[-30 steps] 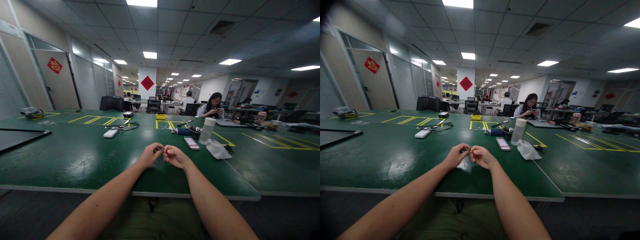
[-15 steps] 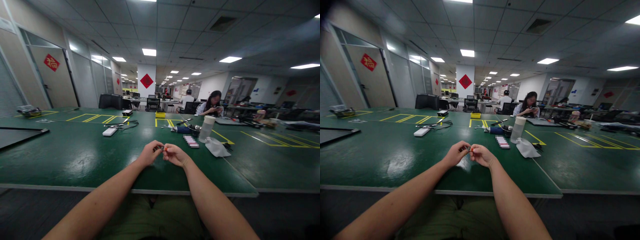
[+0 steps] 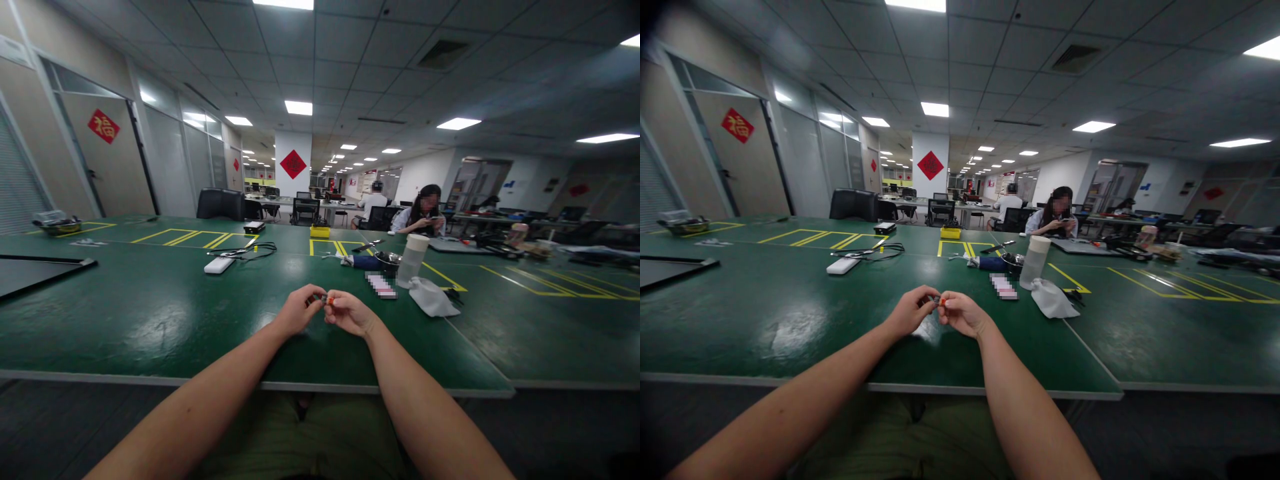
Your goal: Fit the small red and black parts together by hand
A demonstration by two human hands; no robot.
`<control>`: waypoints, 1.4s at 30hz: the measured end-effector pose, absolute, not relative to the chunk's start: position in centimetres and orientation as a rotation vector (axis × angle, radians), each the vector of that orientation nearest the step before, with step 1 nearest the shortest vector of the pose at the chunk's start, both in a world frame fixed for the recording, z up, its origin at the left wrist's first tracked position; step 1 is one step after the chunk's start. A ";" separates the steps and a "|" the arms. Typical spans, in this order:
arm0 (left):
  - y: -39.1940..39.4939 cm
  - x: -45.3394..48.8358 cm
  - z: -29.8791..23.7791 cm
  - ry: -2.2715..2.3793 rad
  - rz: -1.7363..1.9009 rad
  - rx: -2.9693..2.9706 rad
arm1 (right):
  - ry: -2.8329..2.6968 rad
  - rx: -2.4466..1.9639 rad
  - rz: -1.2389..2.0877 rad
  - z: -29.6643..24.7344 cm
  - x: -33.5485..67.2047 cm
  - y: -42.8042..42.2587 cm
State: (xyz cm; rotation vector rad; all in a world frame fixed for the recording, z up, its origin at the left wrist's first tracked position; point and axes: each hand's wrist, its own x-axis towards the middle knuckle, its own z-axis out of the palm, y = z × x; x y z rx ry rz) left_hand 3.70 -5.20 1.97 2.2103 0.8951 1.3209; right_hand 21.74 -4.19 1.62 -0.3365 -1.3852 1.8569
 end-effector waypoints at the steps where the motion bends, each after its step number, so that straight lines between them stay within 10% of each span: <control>1: -5.2 3.7 2.0 0.895 1.323 2.209 | -1.385 -0.337 1.855 1.6 21.7 -4.2; 42: -6.5 3.3 3.1 0.886 1.307 2.314 | -1.364 -0.314 1.935 2.0 21.9 -4.6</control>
